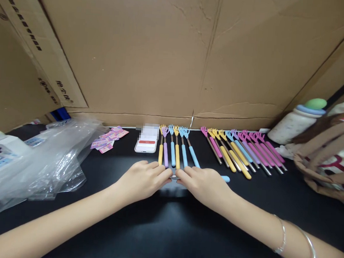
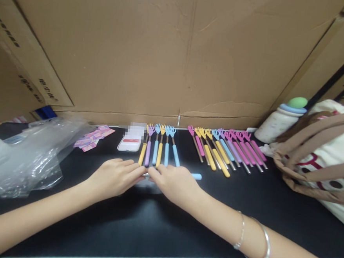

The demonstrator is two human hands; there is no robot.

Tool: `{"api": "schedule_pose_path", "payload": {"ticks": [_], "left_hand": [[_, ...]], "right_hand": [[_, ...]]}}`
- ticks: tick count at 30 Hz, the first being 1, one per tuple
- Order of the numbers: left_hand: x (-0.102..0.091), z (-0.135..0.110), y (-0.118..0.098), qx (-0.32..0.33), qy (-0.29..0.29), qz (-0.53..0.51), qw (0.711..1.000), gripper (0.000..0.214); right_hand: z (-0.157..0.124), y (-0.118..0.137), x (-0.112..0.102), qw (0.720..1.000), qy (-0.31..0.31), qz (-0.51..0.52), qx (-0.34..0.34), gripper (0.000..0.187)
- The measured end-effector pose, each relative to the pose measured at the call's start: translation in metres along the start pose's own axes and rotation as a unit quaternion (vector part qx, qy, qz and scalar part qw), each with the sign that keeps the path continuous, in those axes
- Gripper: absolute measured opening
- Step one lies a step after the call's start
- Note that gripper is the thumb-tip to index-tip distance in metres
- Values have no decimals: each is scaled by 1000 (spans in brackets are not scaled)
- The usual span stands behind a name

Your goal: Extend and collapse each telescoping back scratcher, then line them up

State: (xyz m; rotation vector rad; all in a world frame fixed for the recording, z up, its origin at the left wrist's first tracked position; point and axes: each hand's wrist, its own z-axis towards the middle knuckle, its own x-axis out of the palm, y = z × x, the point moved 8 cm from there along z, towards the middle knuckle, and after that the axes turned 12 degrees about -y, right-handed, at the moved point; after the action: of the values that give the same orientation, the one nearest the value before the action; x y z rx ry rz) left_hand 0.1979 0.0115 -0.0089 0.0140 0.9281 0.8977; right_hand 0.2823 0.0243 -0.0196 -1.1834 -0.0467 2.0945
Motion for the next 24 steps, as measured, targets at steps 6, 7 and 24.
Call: {"api": "schedule_pose_path", "payload": {"ticks": [6, 7, 24], "left_hand": [[-15, -8, 25, 27, -7, 57, 998, 27], [-17, -13, 35, 26, -4, 70, 997, 28], [-41, -83, 120, 34, 28, 217, 975, 25]], "right_hand": [[-10, -32, -14, 998, -30, -52, -16, 26], [-15, -42, -16, 997, -31, -65, -20, 27], [-102, -171, -21, 982, 37, -186, -20, 39]]}}
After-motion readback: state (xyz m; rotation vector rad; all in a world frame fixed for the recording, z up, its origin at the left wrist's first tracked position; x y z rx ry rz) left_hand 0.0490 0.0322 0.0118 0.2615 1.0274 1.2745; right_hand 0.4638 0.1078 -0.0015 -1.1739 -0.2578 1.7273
